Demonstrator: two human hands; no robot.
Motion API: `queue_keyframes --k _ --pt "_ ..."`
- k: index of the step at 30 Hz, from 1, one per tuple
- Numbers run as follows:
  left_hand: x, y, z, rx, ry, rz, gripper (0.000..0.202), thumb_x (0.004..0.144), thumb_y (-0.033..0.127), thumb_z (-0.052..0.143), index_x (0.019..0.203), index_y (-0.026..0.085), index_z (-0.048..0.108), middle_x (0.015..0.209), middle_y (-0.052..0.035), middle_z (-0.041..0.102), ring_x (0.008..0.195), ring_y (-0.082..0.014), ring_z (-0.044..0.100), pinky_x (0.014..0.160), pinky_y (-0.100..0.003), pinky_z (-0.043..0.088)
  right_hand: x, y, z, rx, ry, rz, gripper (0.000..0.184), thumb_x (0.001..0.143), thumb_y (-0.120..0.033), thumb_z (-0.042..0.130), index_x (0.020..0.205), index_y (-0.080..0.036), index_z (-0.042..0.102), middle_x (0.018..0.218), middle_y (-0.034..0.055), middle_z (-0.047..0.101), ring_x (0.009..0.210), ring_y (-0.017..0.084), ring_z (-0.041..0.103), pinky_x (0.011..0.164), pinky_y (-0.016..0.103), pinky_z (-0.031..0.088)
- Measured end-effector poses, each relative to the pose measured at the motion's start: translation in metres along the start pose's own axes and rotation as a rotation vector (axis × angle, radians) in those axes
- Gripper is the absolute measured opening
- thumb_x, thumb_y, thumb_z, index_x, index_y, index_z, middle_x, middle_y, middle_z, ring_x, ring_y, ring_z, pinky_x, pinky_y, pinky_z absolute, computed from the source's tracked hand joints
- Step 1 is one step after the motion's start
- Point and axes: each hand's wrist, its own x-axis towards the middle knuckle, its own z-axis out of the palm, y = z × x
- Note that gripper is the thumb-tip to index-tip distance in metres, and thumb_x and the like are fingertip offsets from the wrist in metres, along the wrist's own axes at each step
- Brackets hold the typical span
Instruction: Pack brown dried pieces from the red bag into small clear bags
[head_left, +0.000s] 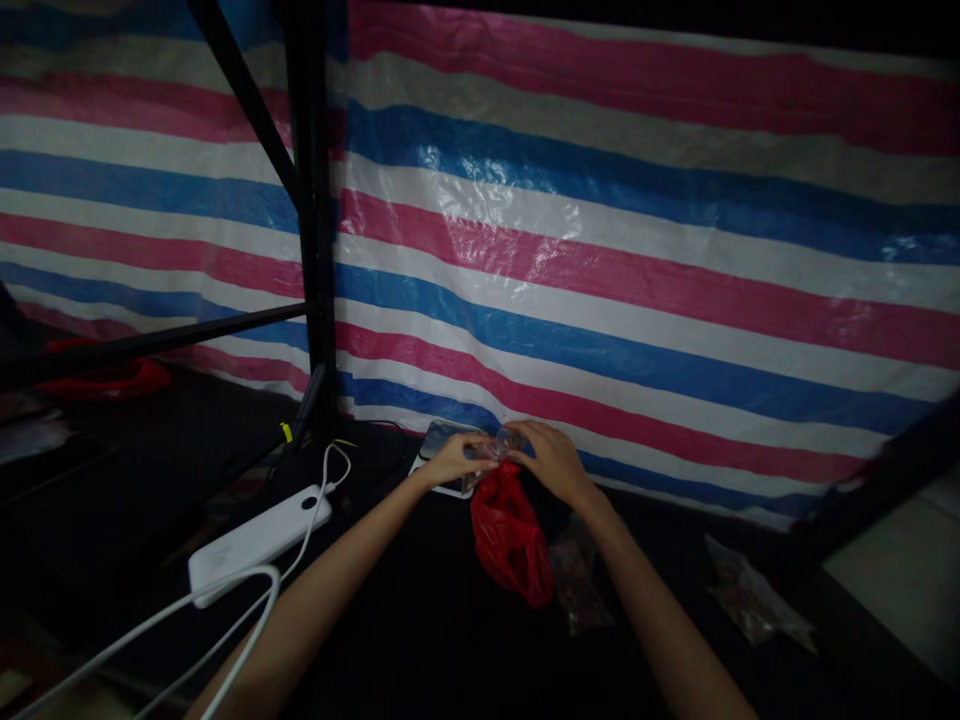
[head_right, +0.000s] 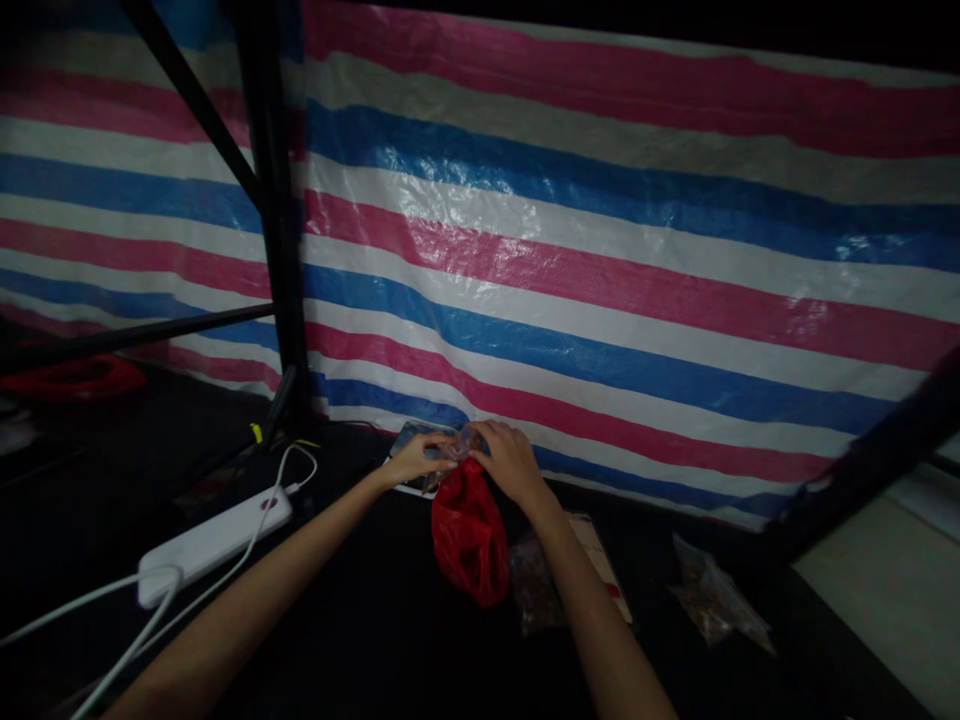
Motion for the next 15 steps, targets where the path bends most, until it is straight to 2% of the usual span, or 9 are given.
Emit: queue_keyframes --k 4,9,13,15 --pt "0.0 0.005 0.001 -0.024 -0.022 0.039 0.038 0.067 0.038 0.064 0.095 0.012 0.063 0.096 -0.0071 0.065 0.087 -0.0169 0.058 0.081 -0.026 0.042 0.004 -0.013 -0.007 -0.222 -0.048 -0.143 0.029 0.08 -0.021 0.05 0.11 -0.023 0.05 0.104 0.0064 0.058 0.098 0.02 0.05 0.082 0.033 0.035" --pt "-0.002 0.004 0.002 0.002 -0.041 0.021 0.035 0.068 0.039 0.063 0.091 0.012 0.064 0.092 -0.006 0.066 0.086 -0.0168 0.058 0.08 -0.025 0.041 0.002 -0.026 -0.008 -0.396 -0.071 -0.209 0.032 0.082 -0.012 0.042 0.111 -0.022 0.05 0.107 0.0092 0.056 0.093 0.023 0.048 0.077 0.035 0.033" --pt "0.001 -0.003 -0.005 0.009 -0.031 -0.018 0.045 0.07 0.04 0.061 0.105 0.012 0.059 0.1 -0.007 0.064 0.089 -0.0181 0.057 0.082 -0.027 0.041 -0.007 -0.023 -0.008 -0.402 -0.024 -0.143 0.037 0.083 -0.013 0.038 0.119 -0.021 0.045 0.112 0.0104 0.054 0.094 0.025 0.047 0.077 0.037 0.032" --pt "0.006 -0.011 -0.012 0.102 -0.021 -0.047 0.05 0.073 0.041 0.058 0.114 0.012 0.053 0.102 -0.0077 0.063 0.091 -0.0184 0.057 0.082 -0.028 0.042 -0.017 -0.017 -0.008 -0.356 0.02 -0.062 0.036 0.084 -0.018 0.041 0.119 -0.021 0.045 0.111 0.0101 0.055 0.094 0.026 0.048 0.077 0.038 0.031"
